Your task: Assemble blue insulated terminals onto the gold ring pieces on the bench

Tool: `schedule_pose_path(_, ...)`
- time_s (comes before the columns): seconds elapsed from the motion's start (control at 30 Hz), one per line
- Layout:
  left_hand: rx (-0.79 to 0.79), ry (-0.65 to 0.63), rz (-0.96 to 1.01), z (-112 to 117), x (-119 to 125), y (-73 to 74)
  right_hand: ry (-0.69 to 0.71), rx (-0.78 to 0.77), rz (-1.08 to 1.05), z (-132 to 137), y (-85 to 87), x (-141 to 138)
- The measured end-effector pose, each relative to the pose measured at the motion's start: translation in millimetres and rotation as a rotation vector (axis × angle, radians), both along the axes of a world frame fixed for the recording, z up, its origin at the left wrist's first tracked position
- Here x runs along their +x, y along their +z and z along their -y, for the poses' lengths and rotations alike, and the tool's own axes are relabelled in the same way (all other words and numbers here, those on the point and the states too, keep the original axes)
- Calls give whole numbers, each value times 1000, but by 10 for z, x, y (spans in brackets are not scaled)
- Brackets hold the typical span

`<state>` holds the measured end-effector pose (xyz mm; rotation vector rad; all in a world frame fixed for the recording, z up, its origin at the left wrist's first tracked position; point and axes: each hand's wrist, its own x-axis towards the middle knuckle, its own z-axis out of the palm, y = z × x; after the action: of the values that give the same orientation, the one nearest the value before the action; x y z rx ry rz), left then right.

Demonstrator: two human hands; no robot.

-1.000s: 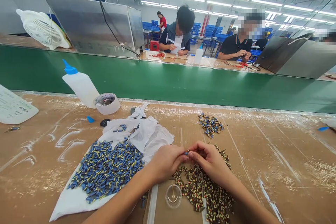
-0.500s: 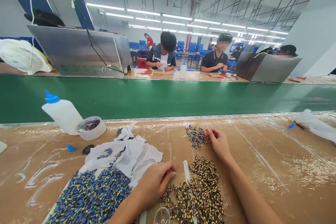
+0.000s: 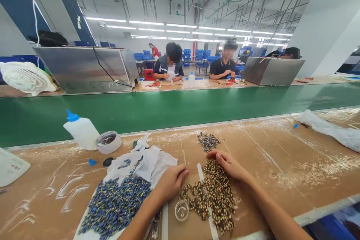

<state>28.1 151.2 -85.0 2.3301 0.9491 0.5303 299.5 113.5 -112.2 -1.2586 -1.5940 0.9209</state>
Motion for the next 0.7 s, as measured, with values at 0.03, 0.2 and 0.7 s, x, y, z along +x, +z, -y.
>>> schedule_pose_path(0.03,4,16,39,1,-12,8,-1,10,8,64,-16,-26)
schedule_pose_path(0.2,30,157,115,-21,-161,226,8,49,59,292,-69,-82)
schedule_pose_path(0.7,191,189,-134,1935,444,-70,-74,179,188,492,-79,-140)
